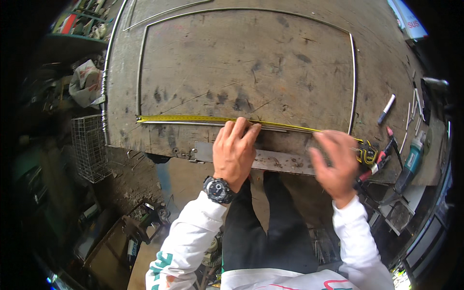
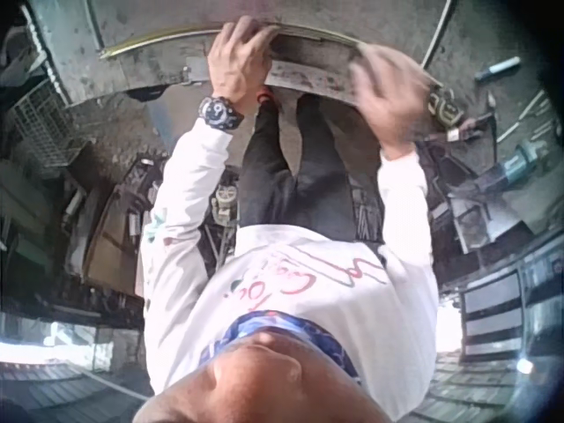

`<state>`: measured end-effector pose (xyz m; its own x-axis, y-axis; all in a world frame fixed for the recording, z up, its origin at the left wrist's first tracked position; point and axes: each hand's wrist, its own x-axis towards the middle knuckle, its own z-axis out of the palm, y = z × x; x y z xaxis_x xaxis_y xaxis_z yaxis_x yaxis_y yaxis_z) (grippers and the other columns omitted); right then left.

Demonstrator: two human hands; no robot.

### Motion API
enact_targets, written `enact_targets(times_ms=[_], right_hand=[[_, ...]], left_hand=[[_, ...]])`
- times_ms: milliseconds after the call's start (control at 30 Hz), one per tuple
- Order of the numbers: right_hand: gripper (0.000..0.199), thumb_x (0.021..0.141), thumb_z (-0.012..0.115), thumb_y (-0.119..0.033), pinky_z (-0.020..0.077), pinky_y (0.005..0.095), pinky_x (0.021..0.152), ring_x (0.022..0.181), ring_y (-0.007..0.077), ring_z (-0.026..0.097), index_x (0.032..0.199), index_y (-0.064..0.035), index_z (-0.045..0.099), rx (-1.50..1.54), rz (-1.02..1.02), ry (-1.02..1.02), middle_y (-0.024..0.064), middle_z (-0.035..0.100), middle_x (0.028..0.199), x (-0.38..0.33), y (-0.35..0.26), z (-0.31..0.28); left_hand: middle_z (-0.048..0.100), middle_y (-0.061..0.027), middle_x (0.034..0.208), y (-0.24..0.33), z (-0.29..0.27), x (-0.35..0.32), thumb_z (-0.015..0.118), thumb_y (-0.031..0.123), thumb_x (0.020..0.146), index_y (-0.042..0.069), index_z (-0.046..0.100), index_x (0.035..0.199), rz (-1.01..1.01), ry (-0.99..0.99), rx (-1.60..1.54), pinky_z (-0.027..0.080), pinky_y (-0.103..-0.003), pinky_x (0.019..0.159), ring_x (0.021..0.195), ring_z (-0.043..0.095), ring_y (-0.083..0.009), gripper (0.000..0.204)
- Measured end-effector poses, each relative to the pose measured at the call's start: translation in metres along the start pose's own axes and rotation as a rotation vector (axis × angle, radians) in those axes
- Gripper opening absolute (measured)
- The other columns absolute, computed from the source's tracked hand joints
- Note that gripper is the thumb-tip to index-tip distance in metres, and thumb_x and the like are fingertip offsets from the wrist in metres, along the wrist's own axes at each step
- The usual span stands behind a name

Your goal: The person assembles a rectangular metal frame on a workbench using a welding tool to tack joints and a tape measure to verify dimensions. The person repeatedly measures the frame sides and diagonals, adjusts the frame, and then moves a metal wire cage to the workbench.

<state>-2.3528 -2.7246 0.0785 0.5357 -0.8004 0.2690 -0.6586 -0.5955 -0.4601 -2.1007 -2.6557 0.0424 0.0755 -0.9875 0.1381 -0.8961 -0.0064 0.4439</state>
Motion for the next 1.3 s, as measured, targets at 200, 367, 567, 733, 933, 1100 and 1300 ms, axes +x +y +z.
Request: enact_targets(times_ms=[200, 367, 567, 733, 933, 1100, 1300], right_hand=[[0.080, 0.074, 0.087, -0.020, 0.0295, 0.0519, 0.125, 0.150, 0.0414, 0.040, 0.149, -0.0120, 0.060, -0.237, 0.210, -0.293, 0.0151, 0.046, 0.162, -0.053, 0.089, -0.088], [0.068, 0.085, 0.079, -0.018, 0.0403, 0.0511, 0.117, 0.138, 0.0410, 0.051, 0.150, -0.0103, 0.059, -0.146, 0.167, -0.325, 0.0168, 0.055, 0.150, -0.052, 0.127, -0.075], [0.052, 0.091, 0.070, -0.015, 0.0456, 0.0461, 0.109, 0.122, 0.0400, 0.061, 0.141, -0.0018, 0.063, -0.032, 0.171, -0.409, 0.0191, 0.062, 0.132, -0.018, 0.127, -0.085], [0.052, 0.083, 0.081, -0.025, 0.0507, 0.0398, 0.097, 0.104, 0.0290, 0.067, 0.126, -0.0042, 0.060, 0.173, 0.399, -0.525, 0.0120, 0.067, 0.109, 0.010, 0.138, -0.100], [0.049, 0.076, 0.087, -0.036, 0.0492, 0.0407, 0.092, 0.099, 0.0304, 0.068, 0.104, -0.0023, 0.065, 0.183, 0.360, -0.628, 0.0113, 0.067, 0.101, 0.029, 0.156, -0.109], [0.042, 0.078, 0.084, -0.035, 0.0504, 0.0412, 0.091, 0.095, 0.0325, 0.067, 0.102, -0.0011, 0.078, 0.017, 0.394, -0.468, 0.0135, 0.068, 0.098, 0.020, 0.140, -0.104], [0.039, 0.081, 0.082, -0.034, 0.0539, 0.0436, 0.092, 0.099, 0.0343, 0.068, 0.104, -0.0025, 0.081, -0.081, 0.353, -0.331, 0.0138, 0.069, 0.100, 0.005, 0.135, -0.094]], left_hand=[[0.065, -0.0059, 0.100, 0.016, 0.008, 0.001, 0.069, -0.006, 0.075, 0.011, 0.077, 0.106, -0.101, 0.175, -0.053, 0.054, -0.042, 0.087, 0.096, 0.063, -0.0297, 0.036], [0.064, -0.0043, 0.104, 0.017, 0.013, -0.003, 0.070, -0.003, 0.075, 0.011, 0.075, 0.107, -0.127, 0.165, -0.030, 0.053, -0.040, 0.090, 0.101, 0.063, -0.0273, 0.035], [0.065, -0.0028, 0.102, 0.012, 0.013, -0.005, 0.070, -0.001, 0.077, 0.012, 0.076, 0.109, -0.122, 0.169, -0.030, 0.053, -0.039, 0.088, 0.098, 0.062, -0.0266, 0.034], [0.065, -0.0049, 0.097, 0.009, 0.009, 0.000, 0.070, -0.002, 0.075, 0.012, 0.078, 0.103, -0.100, 0.155, 0.008, 0.053, -0.041, 0.084, 0.095, 0.064, -0.0282, 0.032], [0.067, -0.0061, 0.098, 0.016, 0.003, 0.006, 0.068, -0.009, 0.078, 0.012, 0.079, 0.105, -0.103, 0.110, 0.004, 0.055, -0.043, 0.086, 0.096, 0.065, -0.0299, 0.035], [0.068, -0.0076, 0.100, 0.016, 0.002, 0.005, 0.068, -0.011, 0.079, 0.011, 0.078, 0.108, -0.096, 0.062, 0.028, 0.055, -0.042, 0.088, 0.097, 0.065, -0.0302, 0.038], [0.069, -0.0082, 0.103, 0.015, -0.002, 0.007, 0.067, -0.015, 0.078, 0.008, 0.078, 0.108, -0.097, 0.045, -0.005, 0.055, -0.041, 0.087, 0.099, 0.066, -0.0308, 0.040]])
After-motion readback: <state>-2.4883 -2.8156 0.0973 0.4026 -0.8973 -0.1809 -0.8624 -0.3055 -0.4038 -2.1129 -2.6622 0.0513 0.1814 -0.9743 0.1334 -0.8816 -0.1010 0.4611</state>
